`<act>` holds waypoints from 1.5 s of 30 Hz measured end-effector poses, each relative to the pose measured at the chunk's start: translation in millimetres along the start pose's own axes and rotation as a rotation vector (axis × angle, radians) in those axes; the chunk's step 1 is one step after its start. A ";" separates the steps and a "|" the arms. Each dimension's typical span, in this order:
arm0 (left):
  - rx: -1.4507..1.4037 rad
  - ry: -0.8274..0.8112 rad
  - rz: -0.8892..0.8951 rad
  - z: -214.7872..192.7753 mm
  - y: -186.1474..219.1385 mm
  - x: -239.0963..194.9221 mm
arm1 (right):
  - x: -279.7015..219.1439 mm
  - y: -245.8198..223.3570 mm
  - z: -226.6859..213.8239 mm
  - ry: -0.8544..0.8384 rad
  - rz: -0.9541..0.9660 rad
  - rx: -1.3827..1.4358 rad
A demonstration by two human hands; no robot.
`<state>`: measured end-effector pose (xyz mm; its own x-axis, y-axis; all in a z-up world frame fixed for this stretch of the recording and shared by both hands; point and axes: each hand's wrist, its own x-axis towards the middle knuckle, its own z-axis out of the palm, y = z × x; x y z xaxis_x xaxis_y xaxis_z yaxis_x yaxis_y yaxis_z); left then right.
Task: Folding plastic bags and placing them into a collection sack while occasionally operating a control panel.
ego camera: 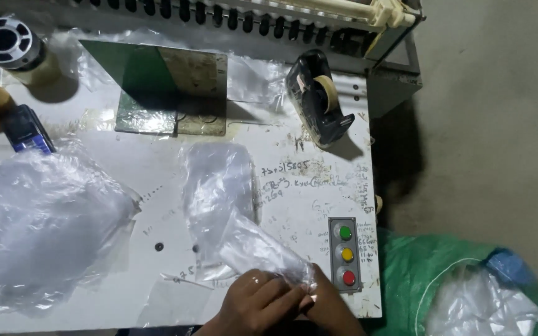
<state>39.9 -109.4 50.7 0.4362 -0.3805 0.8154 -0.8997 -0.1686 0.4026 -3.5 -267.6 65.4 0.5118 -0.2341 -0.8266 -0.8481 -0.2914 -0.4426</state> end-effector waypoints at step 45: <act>0.198 -0.793 -0.500 42.3 -52.0 -60.8 | 91.3 67.1 -32.6 0.228 -1.116 -0.658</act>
<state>59.6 -116.0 -37.4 0.6983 -0.7156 0.0198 -0.6304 -0.6016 0.4906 -9.2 -338.8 -28.5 0.9557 0.2934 -0.0234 0.2350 -0.8083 -0.5399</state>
